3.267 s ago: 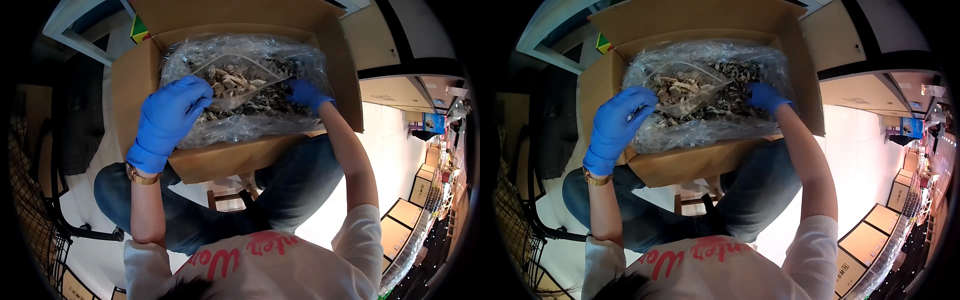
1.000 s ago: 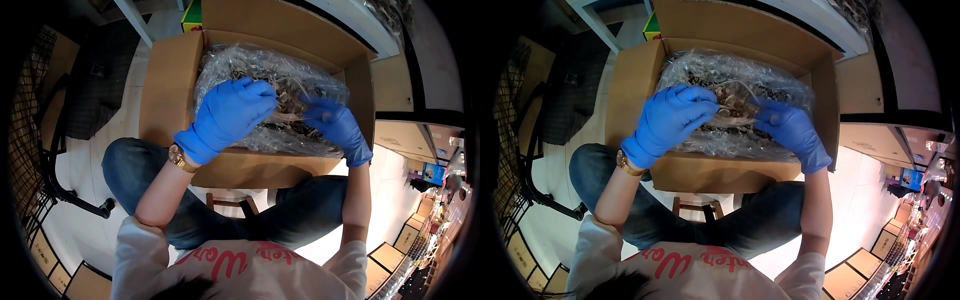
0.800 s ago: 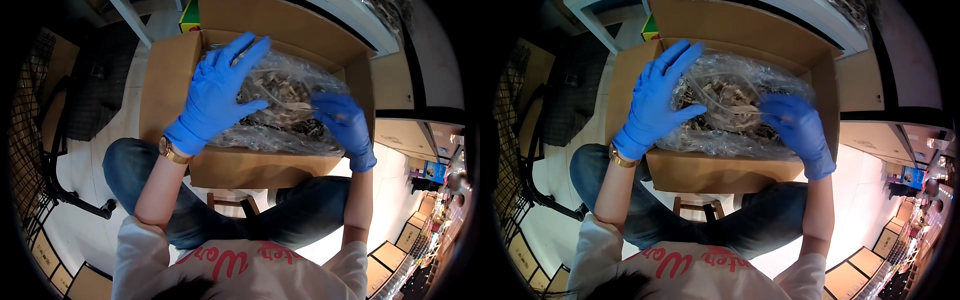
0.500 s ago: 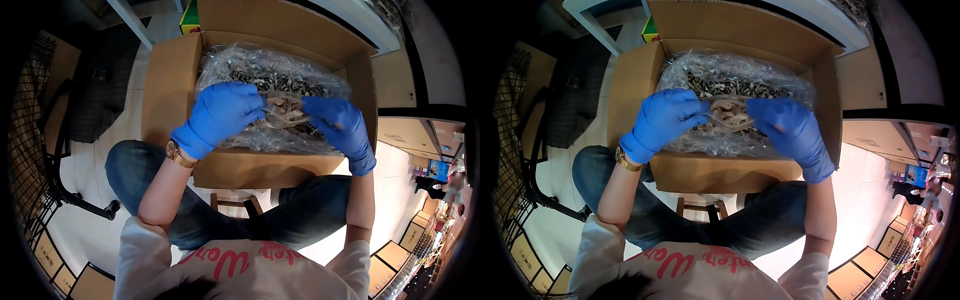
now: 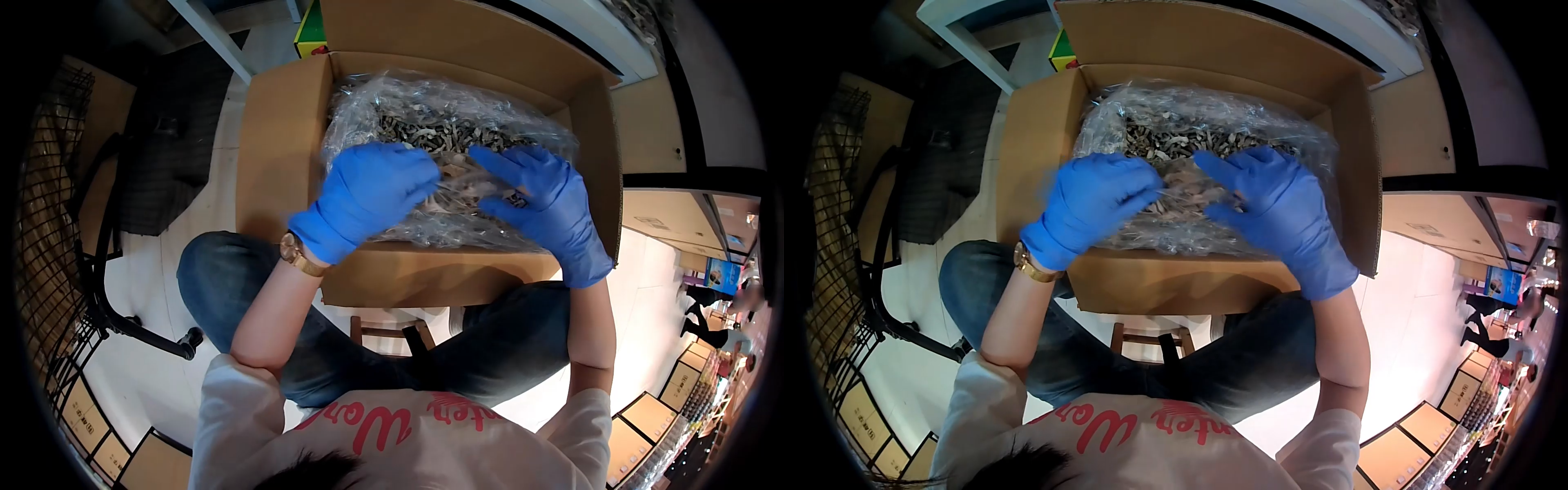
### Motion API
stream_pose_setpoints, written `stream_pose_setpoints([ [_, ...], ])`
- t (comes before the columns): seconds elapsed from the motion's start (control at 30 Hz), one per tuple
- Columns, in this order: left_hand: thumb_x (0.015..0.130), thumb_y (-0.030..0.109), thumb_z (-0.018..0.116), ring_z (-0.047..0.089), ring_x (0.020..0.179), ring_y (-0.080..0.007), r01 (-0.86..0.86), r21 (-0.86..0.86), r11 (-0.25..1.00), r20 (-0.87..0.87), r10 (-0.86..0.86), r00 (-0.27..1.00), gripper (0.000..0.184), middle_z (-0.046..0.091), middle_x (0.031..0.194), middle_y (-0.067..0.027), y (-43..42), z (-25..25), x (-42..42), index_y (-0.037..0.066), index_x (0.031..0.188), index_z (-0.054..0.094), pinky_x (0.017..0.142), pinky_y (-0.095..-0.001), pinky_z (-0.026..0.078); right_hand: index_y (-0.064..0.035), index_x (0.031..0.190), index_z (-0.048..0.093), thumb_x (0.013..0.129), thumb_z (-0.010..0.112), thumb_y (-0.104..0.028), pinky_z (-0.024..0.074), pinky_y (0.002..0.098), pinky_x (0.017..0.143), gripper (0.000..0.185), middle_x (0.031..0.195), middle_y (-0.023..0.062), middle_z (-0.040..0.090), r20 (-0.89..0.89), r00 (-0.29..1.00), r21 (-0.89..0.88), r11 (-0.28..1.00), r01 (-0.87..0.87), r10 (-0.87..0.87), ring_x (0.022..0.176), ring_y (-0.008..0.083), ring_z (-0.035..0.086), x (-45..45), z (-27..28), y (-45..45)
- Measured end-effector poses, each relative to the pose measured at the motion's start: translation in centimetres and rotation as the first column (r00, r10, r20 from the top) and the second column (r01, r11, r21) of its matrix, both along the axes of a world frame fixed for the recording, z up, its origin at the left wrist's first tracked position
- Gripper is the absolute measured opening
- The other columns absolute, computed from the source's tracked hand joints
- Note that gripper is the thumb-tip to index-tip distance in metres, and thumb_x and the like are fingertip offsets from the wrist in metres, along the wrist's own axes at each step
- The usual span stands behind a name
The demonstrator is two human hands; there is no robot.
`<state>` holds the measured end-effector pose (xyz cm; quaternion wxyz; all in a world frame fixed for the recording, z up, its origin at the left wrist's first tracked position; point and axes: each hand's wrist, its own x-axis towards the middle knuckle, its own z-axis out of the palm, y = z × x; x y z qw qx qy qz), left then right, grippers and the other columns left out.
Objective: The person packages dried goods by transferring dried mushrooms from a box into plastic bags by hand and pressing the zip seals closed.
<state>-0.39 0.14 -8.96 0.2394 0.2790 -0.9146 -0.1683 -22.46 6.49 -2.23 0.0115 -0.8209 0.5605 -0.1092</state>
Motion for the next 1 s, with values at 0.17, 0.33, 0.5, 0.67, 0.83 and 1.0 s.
stream_pose_setpoints([
  [0.17,0.075,0.021,0.067,0.062,0.071,-0.0226,0.013,-0.011,1.0,-0.055,-0.014,0.998,0.01,0.063,0.081,-0.0001,1.0,0.1,-1.3,0.014,0.08,0.062,0.062,-0.0324,0.05,-0.0203,0.098,0.067,0.077,0.069,-0.021,0.0523,0.0354,0.061,0.022,0.077,0.0012,0.062,-0.036,0.991,0.022,0.992,-0.126,0.127,0.072,0.021,0.063,0.2,-2.5,0.3],
  [0.33,0.075,0.02,0.067,0.06,0.071,-0.0223,0.024,-0.033,0.999,-0.089,-0.027,0.996,0.009,0.062,0.081,0.0007,0.5,0.2,-0.9,0.015,0.079,0.061,0.064,-0.0334,0.05,-0.0194,0.094,0.066,0.078,0.068,-0.02,0.0519,0.035,0.058,0.016,0.076,0.0004,0.061,0.008,0.99,0.012,0.99,-0.142,0.142,0.071,0.02,0.062,0.6,-2.3,0.1],
  [0.5,0.074,0.021,0.068,0.061,0.074,-0.0212,-0.043,-0.059,0.997,-0.087,0.037,0.995,0.009,0.062,0.08,0.0015,0.9,0.8,-1.1,0.016,0.079,0.062,0.066,-0.0335,0.049,-0.0185,0.091,0.066,0.078,0.066,-0.018,0.0521,0.0337,0.057,0.013,0.076,0.0007,0.061,-0.043,0.992,-0.058,0.991,-0.119,0.116,0.069,0.0207,0.061,0.9,-2.4,0.1],
  [0.67,0.074,0.021,0.068,0.059,0.083,-0.0189,-0.102,-0.111,0.988,-0.026,0.1,0.995,0.009,0.063,0.084,0.003,0.6,0.3,-0.7,0.017,0.08,0.062,0.07,-0.0335,0.047,-0.0171,0.089,0.065,0.076,0.066,-0.016,0.0519,0.0331,0.056,0.014,0.074,0.0019,0.06,-0.001,0.993,0.001,0.993,-0.12,0.12,0.069,0.0218,0.061,0.2,-1.7,-0.3],
  [0.83,0.074,0.021,0.069,0.059,0.084,-0.018,-0.071,-0.142,0.987,0.001,0.072,0.997,0.01,0.063,0.083,0.0034,0.7,0.2,-1.1,0.017,0.079,0.062,0.073,-0.0331,0.046,-0.0179,0.089,0.066,0.077,0.065,-0.017,0.0514,0.034,0.055,0.011,0.073,0.0026,0.062,-0.082,0.981,-0.043,0.983,-0.178,0.174,0.068,0.0233,0.062,0.7,-2.1,-0.3],
  [1.0,0.074,0.024,0.07,0.059,0.084,-0.018,-0.069,-0.161,0.984,0.046,0.077,0.996,0.012,0.063,0.085,0.0032,0.6,0.2,-0.8,0.017,0.081,0.063,0.072,-0.033,0.045,-0.0175,0.087,0.067,0.08,0.068,-0.024,0.0503,0.0347,0.054,0.01,0.073,0.0027,0.065,0.106,0.992,0.013,0.997,-0.073,0.071,0.065,0.0234,0.063,-0.5,-1.1,0.0],
])
